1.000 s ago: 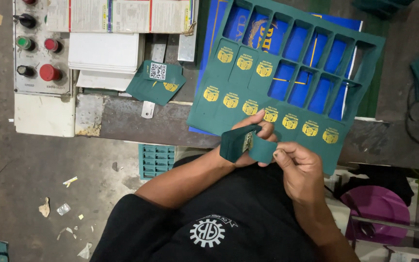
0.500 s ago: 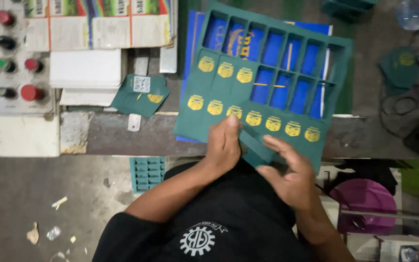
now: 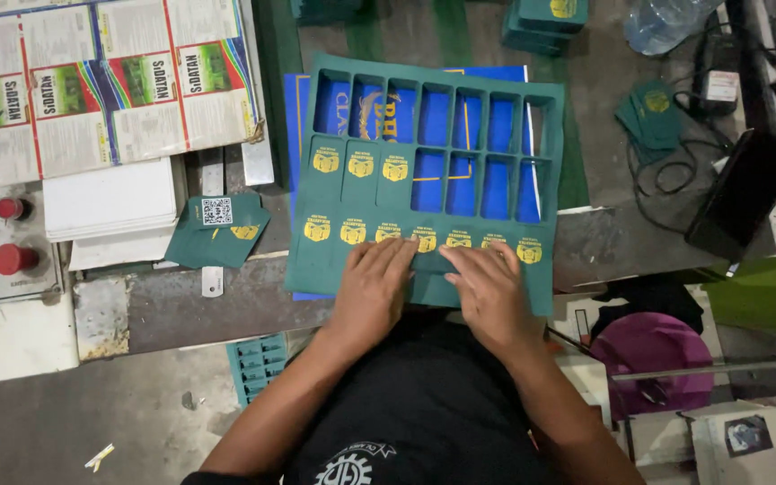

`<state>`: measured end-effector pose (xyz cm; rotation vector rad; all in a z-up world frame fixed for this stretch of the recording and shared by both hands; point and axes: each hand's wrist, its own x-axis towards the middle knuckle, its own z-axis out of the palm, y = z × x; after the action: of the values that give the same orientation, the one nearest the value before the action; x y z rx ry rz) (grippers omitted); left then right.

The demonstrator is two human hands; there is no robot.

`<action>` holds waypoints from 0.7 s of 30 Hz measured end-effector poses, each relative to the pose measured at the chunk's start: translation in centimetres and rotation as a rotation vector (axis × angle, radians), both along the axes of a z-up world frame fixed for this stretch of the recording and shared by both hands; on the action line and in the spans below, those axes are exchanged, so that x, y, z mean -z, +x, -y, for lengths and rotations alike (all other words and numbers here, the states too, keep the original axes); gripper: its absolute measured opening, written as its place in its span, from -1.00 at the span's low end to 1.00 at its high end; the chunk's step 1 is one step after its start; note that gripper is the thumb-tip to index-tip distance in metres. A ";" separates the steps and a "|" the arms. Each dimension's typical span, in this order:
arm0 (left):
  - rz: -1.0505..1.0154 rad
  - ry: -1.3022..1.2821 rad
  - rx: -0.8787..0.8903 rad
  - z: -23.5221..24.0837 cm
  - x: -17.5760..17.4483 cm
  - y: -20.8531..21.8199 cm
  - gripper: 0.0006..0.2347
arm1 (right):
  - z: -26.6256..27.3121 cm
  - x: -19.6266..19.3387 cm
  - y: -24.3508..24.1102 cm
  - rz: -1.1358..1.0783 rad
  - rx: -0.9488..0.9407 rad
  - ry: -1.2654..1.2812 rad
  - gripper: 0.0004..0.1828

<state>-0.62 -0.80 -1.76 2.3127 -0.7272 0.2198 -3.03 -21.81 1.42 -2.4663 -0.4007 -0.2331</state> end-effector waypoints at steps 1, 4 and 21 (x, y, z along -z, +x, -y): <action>0.001 0.001 0.003 0.0 -0.3 -0.4 -0.55 | 0.0 -0.1 -0.4 0.001 0.003 0.001 -0.59; -0.075 -0.214 -0.025 0.3 -1.2 -0.3 -0.51 | 0.3 -0.4 -0.6 -0.025 0.050 0.089 -0.61; -0.750 -0.764 0.013 2.7 -1.2 0.8 -0.88 | 2.7 3.1 -1.5 -0.534 0.111 1.076 -0.62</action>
<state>0.22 -3.51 -0.52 1.4772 -0.2031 -0.3216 -4.52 -24.51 -1.70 -1.3972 0.1009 0.1498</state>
